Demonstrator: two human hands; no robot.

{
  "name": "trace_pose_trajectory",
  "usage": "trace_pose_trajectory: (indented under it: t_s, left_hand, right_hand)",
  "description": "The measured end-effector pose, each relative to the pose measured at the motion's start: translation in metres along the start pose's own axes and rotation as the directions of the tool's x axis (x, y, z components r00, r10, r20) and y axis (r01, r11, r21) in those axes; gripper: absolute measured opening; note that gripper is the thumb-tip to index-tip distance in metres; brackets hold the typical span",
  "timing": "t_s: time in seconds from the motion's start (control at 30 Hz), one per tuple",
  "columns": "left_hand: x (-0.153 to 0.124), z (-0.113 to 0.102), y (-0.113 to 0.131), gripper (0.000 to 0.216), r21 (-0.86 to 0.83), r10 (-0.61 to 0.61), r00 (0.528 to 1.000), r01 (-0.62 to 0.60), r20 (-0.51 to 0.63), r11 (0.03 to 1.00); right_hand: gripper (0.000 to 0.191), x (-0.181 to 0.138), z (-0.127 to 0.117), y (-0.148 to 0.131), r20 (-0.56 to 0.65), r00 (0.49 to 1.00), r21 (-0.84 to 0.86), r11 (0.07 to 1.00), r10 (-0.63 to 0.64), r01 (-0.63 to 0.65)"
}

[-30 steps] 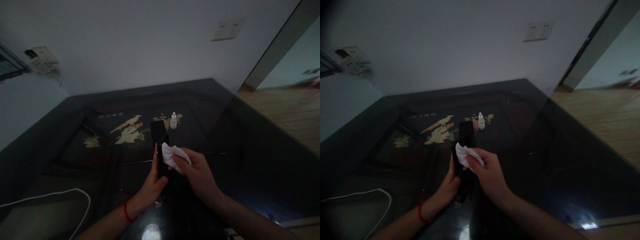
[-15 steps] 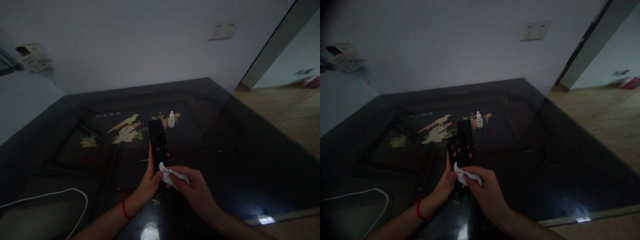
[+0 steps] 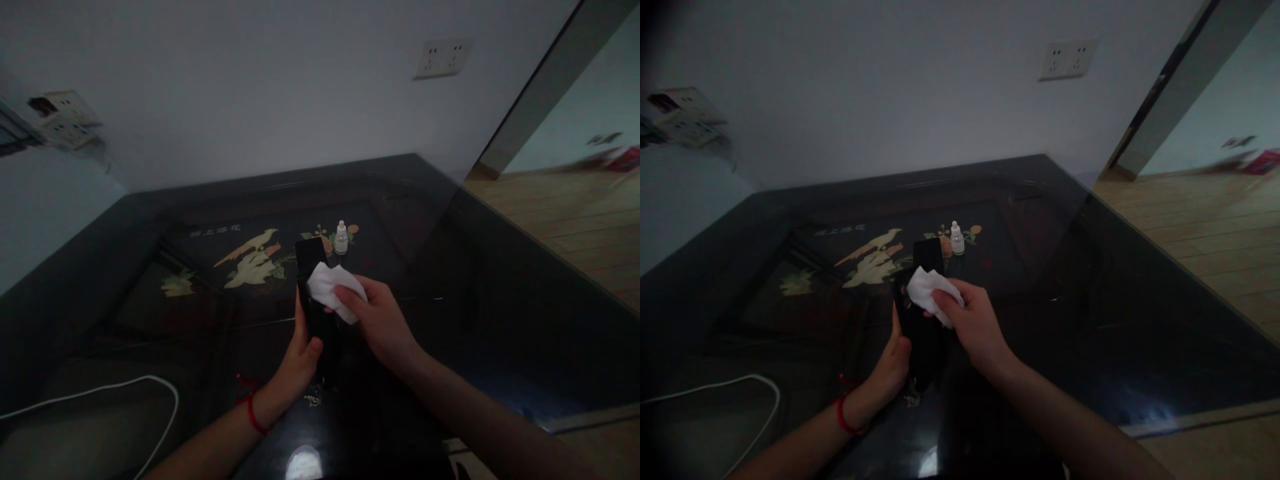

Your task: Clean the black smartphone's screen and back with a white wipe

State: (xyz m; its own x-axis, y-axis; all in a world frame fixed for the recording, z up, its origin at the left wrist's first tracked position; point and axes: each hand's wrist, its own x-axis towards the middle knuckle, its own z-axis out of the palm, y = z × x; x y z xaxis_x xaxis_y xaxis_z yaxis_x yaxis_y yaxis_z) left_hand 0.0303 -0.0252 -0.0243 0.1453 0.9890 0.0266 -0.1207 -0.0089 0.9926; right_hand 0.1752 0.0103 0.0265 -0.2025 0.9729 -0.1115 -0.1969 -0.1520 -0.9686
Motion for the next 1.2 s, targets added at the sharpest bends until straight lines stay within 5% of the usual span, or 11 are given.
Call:
trace_pose_trajectory:
  t_s: [0.23,0.53,0.6,0.73,0.8,0.97,1.1,1.2]
  left_hand:
    - [-0.001,-0.003,0.000,0.109,0.031,-0.001,0.999,0.000,0.040,1.000]
    - [0.002,-0.002,-0.004,0.099,-0.281,-0.156,0.986,0.131,-0.067,0.951]
    - [0.005,-0.001,0.004,0.096,-0.399,-0.263,0.963,0.220,-0.055,0.890]
    - [0.010,-0.006,0.013,0.077,-0.556,-0.489,0.847,0.515,0.210,0.653]
    - [0.010,-0.009,0.012,0.070,-0.589,-0.509,0.797,0.592,0.327,0.550]
    - [0.007,-0.013,0.002,0.074,-0.580,-0.471,0.710,0.702,0.523,0.413]
    - [0.008,-0.012,-0.001,0.075,-0.553,-0.486,0.673,0.738,0.558,0.386]
    - [0.011,-0.011,0.000,0.076,-0.543,-0.457,0.669,0.743,0.586,0.390]
  right_hand:
    - [0.022,-0.015,0.009,-0.001,0.078,0.993,-0.135,0.986,-0.091,0.100]
    - [0.029,-0.048,-0.027,0.025,0.352,0.930,-0.371,0.896,-0.106,0.243]
    - [0.029,-0.040,-0.037,0.016,0.308,0.946,-0.433,0.871,-0.099,0.232]
    - [0.028,-0.010,-0.044,-0.010,0.091,0.965,-0.532,0.807,-0.245,0.255]
    - [0.027,0.006,-0.041,-0.013,0.141,0.893,-0.590,0.688,-0.428,0.423]
    - [0.035,0.033,-0.030,0.005,0.494,0.564,-0.605,0.205,-0.662,0.770]
    - [0.033,0.034,-0.030,0.015,0.592,0.465,-0.611,0.009,-0.659,0.791]
    - [0.030,0.032,-0.033,0.015,0.606,0.442,-0.622,-0.047,-0.661,0.782]
